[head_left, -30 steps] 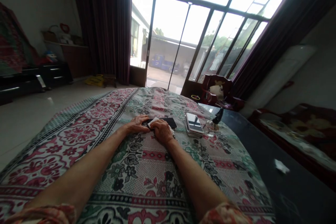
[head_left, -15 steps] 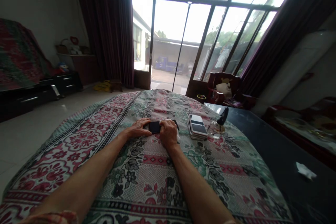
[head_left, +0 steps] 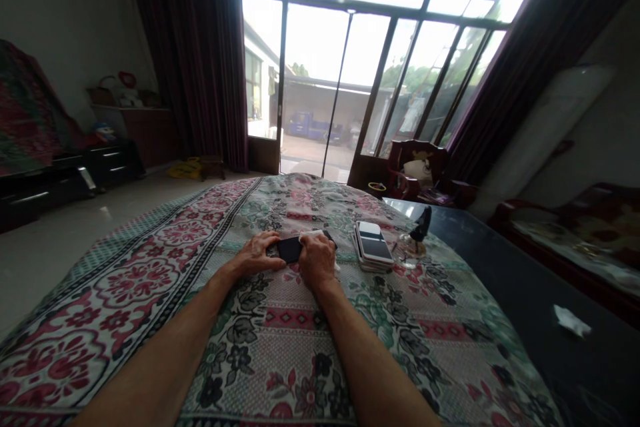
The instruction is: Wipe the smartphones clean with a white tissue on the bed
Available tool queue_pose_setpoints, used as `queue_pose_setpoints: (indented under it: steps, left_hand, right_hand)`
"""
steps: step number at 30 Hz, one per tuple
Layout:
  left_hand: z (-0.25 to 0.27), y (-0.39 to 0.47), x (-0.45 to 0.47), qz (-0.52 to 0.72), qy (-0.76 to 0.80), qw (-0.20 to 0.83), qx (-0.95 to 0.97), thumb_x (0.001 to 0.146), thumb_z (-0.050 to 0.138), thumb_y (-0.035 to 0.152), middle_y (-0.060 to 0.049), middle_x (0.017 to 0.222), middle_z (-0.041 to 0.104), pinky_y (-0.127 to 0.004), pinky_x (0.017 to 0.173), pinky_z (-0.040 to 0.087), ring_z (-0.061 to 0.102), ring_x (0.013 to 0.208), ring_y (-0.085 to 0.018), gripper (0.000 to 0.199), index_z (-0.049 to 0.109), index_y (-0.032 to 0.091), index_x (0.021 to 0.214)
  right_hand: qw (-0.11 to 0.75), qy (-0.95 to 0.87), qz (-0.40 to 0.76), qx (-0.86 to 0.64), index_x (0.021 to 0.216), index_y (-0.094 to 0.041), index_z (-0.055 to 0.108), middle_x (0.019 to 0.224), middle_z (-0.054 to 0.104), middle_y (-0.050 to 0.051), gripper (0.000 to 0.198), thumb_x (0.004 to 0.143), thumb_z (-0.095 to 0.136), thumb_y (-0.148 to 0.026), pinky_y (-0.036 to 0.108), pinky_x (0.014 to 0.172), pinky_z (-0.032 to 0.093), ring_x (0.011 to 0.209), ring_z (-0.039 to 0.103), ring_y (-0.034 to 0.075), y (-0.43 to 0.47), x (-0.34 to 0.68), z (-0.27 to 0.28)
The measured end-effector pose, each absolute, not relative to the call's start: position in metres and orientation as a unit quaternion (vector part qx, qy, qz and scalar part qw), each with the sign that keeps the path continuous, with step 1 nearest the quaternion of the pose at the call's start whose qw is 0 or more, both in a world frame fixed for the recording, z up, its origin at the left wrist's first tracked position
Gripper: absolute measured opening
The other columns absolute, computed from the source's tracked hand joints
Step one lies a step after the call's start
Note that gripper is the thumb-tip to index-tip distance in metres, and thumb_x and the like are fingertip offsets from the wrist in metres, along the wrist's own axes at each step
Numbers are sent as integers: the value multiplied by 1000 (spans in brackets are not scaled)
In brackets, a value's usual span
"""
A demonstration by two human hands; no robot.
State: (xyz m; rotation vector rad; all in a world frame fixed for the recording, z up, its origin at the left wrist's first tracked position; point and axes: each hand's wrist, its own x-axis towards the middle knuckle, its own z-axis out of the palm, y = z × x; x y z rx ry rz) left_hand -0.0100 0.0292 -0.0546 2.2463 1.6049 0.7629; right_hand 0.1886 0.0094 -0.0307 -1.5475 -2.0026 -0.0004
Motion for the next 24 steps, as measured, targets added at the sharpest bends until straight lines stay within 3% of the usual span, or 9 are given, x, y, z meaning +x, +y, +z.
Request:
queue_pose_setpoints:
  steps: [8,15,24]
  left_hand:
    - [-46,20,-3,265,564,130,771,63,74,48,-13,142,55,-45,114,33,45,135,-34,62,65,20,117]
    - [-47,19,-2,247,562,111,782,64,72,51,-14,145,51,-46,115,31,41,138,-35,71,61,19,126]
    - [-47,18,-2,245,550,74,795,68,71,51,-12,141,56,-41,113,35,48,132,-32,61,67,21,120]
  right_hand:
    - [311,-689,-27,-653,119,-16,64,130,62,12,36,90,44,-15,39,99,31,123,47,28,17,203,-36]
    - [315,-791,30,-523,112,-19,68,120,69,7,37,83,47,-9,33,102,34,117,53,22,11,196,-32]
    - [280,-856,71,-429,105,-24,70,111,71,3,34,84,49,-9,30,97,36,110,57,18,5,188,-27]
